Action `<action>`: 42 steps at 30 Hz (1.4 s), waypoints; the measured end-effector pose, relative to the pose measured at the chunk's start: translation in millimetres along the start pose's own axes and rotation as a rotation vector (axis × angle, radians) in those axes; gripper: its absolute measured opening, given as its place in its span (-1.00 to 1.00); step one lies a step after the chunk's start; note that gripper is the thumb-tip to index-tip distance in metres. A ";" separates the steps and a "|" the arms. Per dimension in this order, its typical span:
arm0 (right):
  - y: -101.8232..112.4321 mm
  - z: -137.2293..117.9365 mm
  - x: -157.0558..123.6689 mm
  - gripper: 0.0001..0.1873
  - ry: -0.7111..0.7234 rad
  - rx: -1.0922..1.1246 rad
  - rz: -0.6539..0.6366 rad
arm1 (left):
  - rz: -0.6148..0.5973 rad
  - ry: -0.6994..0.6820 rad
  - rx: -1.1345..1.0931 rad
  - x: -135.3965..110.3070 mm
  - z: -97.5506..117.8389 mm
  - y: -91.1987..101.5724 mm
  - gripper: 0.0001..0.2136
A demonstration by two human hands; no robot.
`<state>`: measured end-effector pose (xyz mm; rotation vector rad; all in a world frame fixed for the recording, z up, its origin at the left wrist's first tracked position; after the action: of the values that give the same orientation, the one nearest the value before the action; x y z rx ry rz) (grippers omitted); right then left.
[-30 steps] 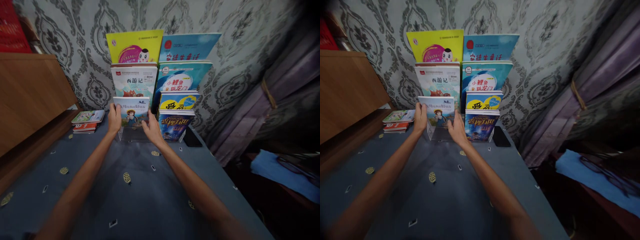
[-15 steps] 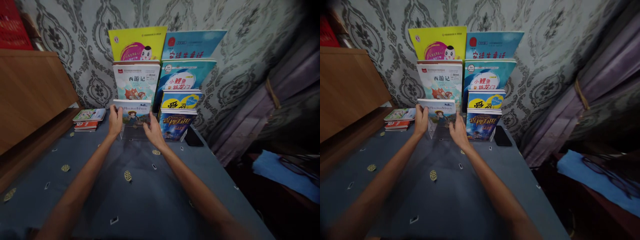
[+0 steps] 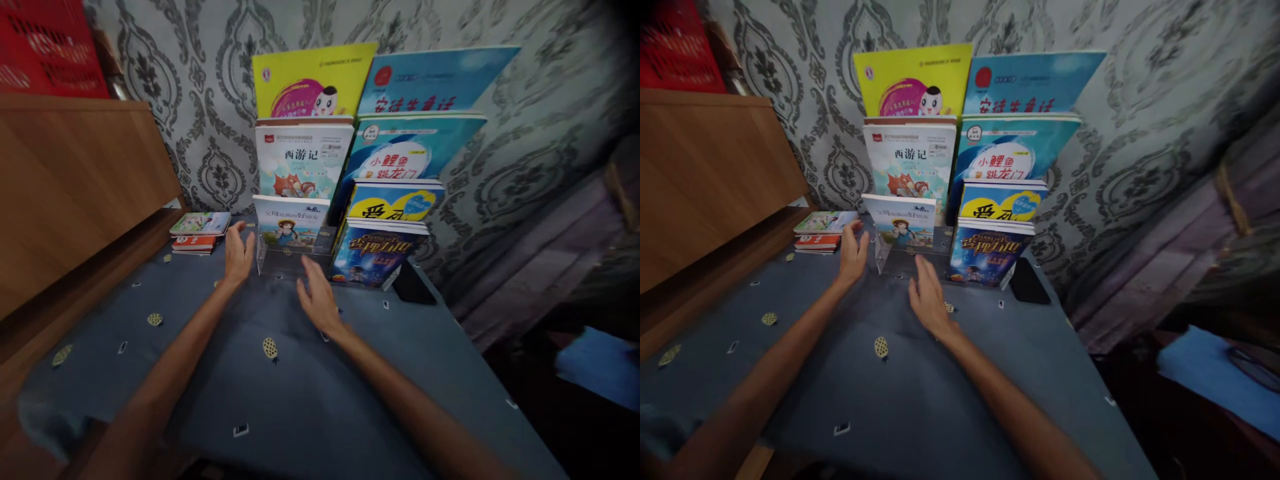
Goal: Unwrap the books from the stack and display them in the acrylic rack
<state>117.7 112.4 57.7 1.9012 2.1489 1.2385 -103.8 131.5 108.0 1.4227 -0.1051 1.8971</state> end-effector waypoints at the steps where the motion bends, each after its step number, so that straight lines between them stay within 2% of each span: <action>1: -11.6 1.5 -10.1 -0.41 0.015 -0.021 -0.083 | -0.036 0.025 0.083 -4.2 -11.8 2.5 -0.62; 4: -41.3 10.0 -36.5 -0.48 0.021 -0.111 -0.273 | -0.231 0.172 0.349 -12.5 -56.9 6.2 -0.59; 6: -51.6 13.7 -46.3 -0.52 0.028 -0.177 -0.324 | -0.365 0.305 0.499 -14.6 -89.4 9.2 -0.54; 8: -54.0 13.1 -49.2 -0.55 0.045 -0.211 -0.328 | -0.468 0.380 0.577 -11.9 -115.6 10.7 -0.49; 11: -50.2 7.4 -47.5 -0.59 0.070 -0.224 -0.317 | -0.587 0.395 0.614 -1.6 -142.2 7.4 -0.39; 14: -47.2 2.5 -45.3 -0.60 0.075 -0.242 -0.324 | -0.684 0.365 0.637 9.3 -156.4 0.3 -0.32; 19: -45.6 0.0 -43.6 -0.60 0.074 -0.263 -0.335 | -0.768 0.282 0.677 18.4 -158.3 -5.3 -0.33; 26: -44.7 -1.8 -43.3 -0.60 0.077 -0.275 -0.344 | -0.797 0.152 0.777 13.1 -148.9 10.8 -0.48; 31: -43.7 -3.5 -43.5 -0.61 0.075 -0.268 -0.341 | -0.917 0.031 0.885 15.3 -146.3 16.8 -0.61; 35: -45.0 -1.8 -43.5 -0.61 0.075 -0.289 -0.359 | -0.987 -0.013 0.882 22.3 -143.9 17.6 -0.66; 38: -45.4 0.5 -43.4 -0.61 0.091 -0.282 -0.345 | -1.045 -0.041 0.873 21.7 -136.2 17.9 -0.66; 42: -46.8 3.0 -43.4 -0.61 0.113 -0.260 -0.329 | -1.106 -0.062 0.863 8.7 -117.7 21.0 -0.65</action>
<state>91.6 80.0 9.3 1.3462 2.1134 1.4917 -210.6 177.1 78.3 1.5265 1.3278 0.9328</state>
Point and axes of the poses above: each hand's wrist, its own x-axis towards the middle knuckle, its own y-axis out of the back of the hand, z = x × y, the point moved 7 cm from there along x, towards the middle knuckle, and after that the axes turned 13 degrees about -y, right-handed, at the moved point
